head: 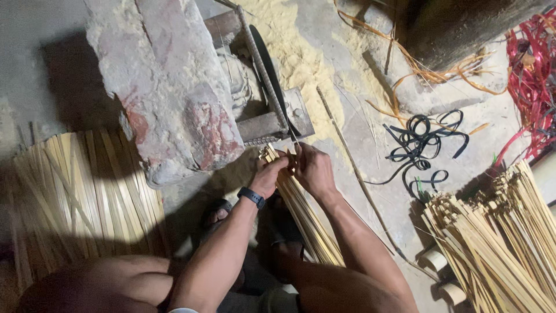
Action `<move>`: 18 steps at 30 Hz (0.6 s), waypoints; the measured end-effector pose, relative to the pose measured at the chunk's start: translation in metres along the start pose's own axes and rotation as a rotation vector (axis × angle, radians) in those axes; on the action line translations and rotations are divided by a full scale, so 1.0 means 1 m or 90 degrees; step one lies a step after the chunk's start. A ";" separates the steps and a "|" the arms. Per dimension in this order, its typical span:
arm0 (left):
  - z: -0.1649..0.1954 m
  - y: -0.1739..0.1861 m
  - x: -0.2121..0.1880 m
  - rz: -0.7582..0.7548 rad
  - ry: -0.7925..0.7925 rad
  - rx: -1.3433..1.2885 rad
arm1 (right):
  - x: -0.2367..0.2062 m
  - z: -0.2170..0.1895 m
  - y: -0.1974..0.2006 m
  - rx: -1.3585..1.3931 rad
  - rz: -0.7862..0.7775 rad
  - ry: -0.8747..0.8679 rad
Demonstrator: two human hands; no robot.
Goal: The person sits on the floor and repeatedly feeds flat bamboo strips by hand under a fixed blade mounted on a weighted wooden frame, trimming them into uniform narrow slats. Trimmed slats are gathered and stacked with finished piles of slats on the floor beside the work area.
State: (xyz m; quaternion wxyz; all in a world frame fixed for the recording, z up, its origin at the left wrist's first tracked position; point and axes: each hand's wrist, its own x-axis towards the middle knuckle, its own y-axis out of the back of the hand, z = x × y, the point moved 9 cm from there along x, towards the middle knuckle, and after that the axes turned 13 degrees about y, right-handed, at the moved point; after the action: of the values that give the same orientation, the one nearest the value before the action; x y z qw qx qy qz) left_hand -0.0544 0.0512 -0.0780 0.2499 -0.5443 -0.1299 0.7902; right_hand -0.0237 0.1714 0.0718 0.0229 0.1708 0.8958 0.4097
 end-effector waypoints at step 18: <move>0.020 -0.018 -0.010 -0.090 -0.113 0.071 | -0.033 -0.012 0.024 -0.055 0.106 0.118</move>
State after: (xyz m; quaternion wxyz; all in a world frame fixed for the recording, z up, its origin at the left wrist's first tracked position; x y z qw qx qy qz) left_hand -0.0650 0.0625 -0.0538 0.3221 -0.4470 -0.1452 0.8218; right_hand 0.0127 0.1669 0.0943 -0.0867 0.2048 0.8584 0.4623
